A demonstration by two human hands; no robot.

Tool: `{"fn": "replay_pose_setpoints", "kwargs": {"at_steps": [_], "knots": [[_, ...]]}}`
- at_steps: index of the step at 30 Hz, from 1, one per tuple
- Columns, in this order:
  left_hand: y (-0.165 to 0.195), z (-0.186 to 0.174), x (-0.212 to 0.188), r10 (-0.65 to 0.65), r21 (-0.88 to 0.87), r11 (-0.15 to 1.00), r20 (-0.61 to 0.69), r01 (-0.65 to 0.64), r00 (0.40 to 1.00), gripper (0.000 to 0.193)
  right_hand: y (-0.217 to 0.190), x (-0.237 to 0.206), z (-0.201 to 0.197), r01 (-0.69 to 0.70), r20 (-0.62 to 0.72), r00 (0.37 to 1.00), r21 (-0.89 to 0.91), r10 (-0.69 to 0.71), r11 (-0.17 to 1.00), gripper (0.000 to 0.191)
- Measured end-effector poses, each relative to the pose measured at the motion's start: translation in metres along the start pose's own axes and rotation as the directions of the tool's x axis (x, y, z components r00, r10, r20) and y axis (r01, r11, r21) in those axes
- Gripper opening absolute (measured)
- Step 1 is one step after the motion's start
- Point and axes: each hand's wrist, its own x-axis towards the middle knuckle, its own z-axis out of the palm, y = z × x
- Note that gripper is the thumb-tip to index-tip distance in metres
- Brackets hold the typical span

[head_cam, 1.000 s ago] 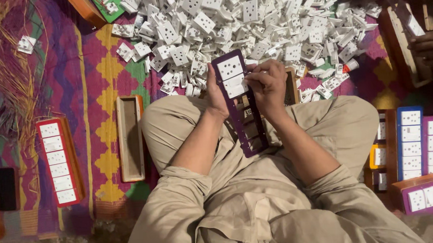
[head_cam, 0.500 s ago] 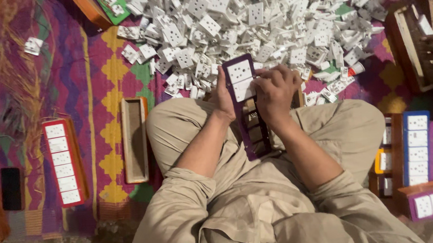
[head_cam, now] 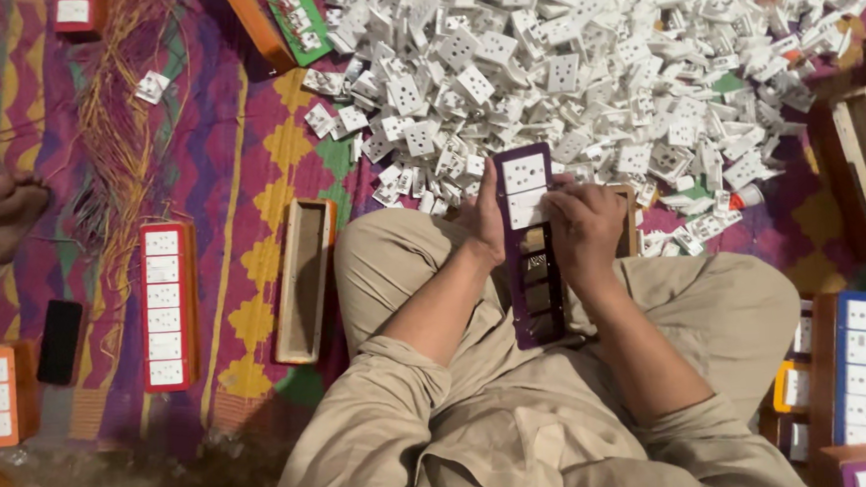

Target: The person sits on the floor and assembles small white dice into a purple plastic frame. They pick up dice from a large pile, place them into the frame slots, and use a metal tool to secure them. The person repeats this process for multiple dice throughout the clip.

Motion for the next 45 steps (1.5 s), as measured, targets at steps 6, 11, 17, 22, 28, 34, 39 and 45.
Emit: {"fn": "replay_pose_setpoints", "kwargs": {"at_steps": [6,11,17,22,28,34,39,45], "knots": [[0.01,0.003,-0.007,0.087,0.035,0.996,-0.075,-0.085,0.993,0.09,-0.011,-0.006,0.0,0.218,0.041,0.976,-0.154,-0.214,0.964,0.023],[0.021,0.019,-0.007,0.099,-0.024,0.995,-0.075,-0.101,0.992,0.088,0.032,-0.027,0.005,-0.09,0.044,0.996,0.276,0.081,0.957,0.025],[0.025,0.037,-0.012,0.118,0.007,0.993,-0.129,-0.118,0.985,0.087,0.063,-0.052,0.011,0.433,0.634,0.724,-0.112,-0.271,0.894,0.043],[0.021,0.049,-0.027,0.022,-0.055,0.998,-0.104,-0.027,0.994,0.094,0.041,-0.05,0.014,0.479,0.829,0.558,-0.278,-0.044,0.832,0.032],[0.018,0.059,-0.033,0.071,0.004,0.997,-0.016,-0.071,0.997,0.096,0.037,-0.048,-0.004,0.407,0.778,0.614,-0.166,-0.134,0.898,0.022],[0.011,0.068,-0.031,0.045,0.008,0.999,-0.075,-0.044,0.996,0.095,0.05,-0.048,-0.01,0.29,0.715,0.625,0.157,-0.312,0.944,0.02],[0.013,0.08,-0.041,0.056,0.041,0.998,-0.097,-0.052,0.994,0.095,0.044,-0.043,-0.015,0.321,0.834,0.532,-0.039,-0.146,0.946,0.021],[0.011,0.068,-0.032,0.102,0.009,0.995,-0.132,-0.102,0.986,0.088,0.043,-0.046,-0.019,0.309,0.679,0.708,-0.049,-0.195,0.95,0.025]]}}
